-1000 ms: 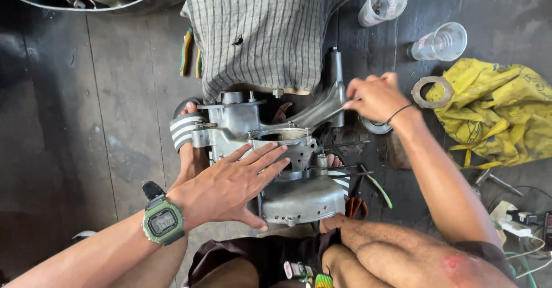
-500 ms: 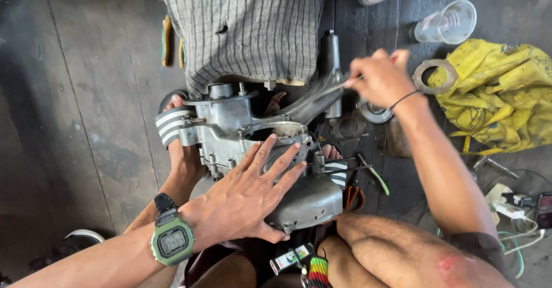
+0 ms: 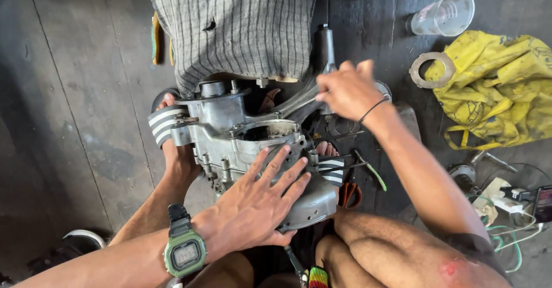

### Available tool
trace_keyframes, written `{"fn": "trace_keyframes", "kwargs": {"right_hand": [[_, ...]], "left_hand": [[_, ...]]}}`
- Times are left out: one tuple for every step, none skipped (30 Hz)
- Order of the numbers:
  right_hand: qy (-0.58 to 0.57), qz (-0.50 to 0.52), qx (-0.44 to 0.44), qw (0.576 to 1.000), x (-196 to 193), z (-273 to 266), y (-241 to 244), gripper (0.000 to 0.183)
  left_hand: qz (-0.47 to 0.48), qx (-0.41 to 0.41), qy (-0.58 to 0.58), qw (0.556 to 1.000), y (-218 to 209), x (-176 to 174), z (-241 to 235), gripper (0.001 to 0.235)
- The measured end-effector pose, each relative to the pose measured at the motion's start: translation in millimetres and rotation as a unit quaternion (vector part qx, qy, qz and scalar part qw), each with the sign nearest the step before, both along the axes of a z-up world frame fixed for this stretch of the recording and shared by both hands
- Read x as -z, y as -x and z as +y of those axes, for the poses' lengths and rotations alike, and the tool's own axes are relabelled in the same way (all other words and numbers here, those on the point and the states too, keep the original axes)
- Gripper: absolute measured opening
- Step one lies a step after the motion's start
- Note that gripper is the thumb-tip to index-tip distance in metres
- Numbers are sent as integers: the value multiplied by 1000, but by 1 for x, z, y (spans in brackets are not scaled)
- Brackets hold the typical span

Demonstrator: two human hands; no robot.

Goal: Cleaning and maintaining a motorcycle engine casing using a toothbrush and mechanical tools.

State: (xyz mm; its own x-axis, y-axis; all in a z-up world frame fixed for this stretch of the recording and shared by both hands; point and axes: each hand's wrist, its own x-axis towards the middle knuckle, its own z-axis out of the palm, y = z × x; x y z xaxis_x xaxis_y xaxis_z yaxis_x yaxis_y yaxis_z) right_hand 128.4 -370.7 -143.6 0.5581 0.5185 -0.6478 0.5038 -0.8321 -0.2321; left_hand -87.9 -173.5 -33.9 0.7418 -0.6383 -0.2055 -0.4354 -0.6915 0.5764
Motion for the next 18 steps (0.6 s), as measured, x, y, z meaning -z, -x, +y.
{"fn": "trace_keyframes", "kwargs": {"right_hand": [[-16, -11, -16, 1000, 6, 1, 4, 22], [-33, -22, -31, 999, 12, 3, 7, 22], [-32, -17, -29, 999, 15, -7, 2, 22], [-41, -49, -16, 998, 19, -17, -3, 22], [-48, -86, -5, 995, 22, -28, -13, 23], [-46, -87, -5, 995, 17, -23, -8, 23], [-41, -82, -14, 996, 12, -17, -1, 22], [-35, -78, -22, 996, 6, -11, 5, 21], [-35, -79, -21, 996, 6, -9, 13, 21], [-19, -68, -37, 997, 5, -6, 21, 24], [-3, -54, -55, 997, 5, -2, 30, 28], [-4, -52, -56, 997, 7, -10, 26, 28], [-12, -87, -26, 996, 9, -21, 24, 27], [-20, -123, 3, 992, 11, -32, 22, 27], [-20, -121, 1, 992, 10, -30, 33, 27], [-25, -146, -31, 989, 9, -27, 43, 27], [-28, -172, -59, 983, 7, -26, 54, 26], [-27, -172, -58, 983, 4, -24, 51, 26]], "left_hand": [[-3, 1, -6, 1000, 0, -1, 0, 105], [-6, 2, -11, 1000, 0, -2, 1, 105], [-1, 4, -11, 1000, 1, -2, 1, 105], [9, 4, -8, 1000, 3, -1, 2, 105], [14, 3, -4, 1000, 2, 1, 1, 105], [13, 3, -2, 1000, 1, 2, 1, 105], [19, 1, 8, 1000, 2, 2, 2, 102], [25, -2, 17, 1000, 3, 2, 2, 98], [24, -1, 17, 1000, 2, 2, 2, 98], [27, 2, 19, 999, 2, 2, 2, 99], [32, 3, 20, 999, 3, 1, 2, 99], [34, 2, 19, 999, 2, 2, 4, 99], [40, 3, 27, 999, 1, 2, 4, 99], [46, 3, 35, 998, 2, 3, 3, 99], [47, 1, 35, 998, 2, 3, 3, 99], [50, -4, 39, 998, 3, 3, 3, 99], [52, -5, 43, 998, 2, 3, 3, 100], [52, -3, 44, 998, 1, 3, 3, 100]]}}
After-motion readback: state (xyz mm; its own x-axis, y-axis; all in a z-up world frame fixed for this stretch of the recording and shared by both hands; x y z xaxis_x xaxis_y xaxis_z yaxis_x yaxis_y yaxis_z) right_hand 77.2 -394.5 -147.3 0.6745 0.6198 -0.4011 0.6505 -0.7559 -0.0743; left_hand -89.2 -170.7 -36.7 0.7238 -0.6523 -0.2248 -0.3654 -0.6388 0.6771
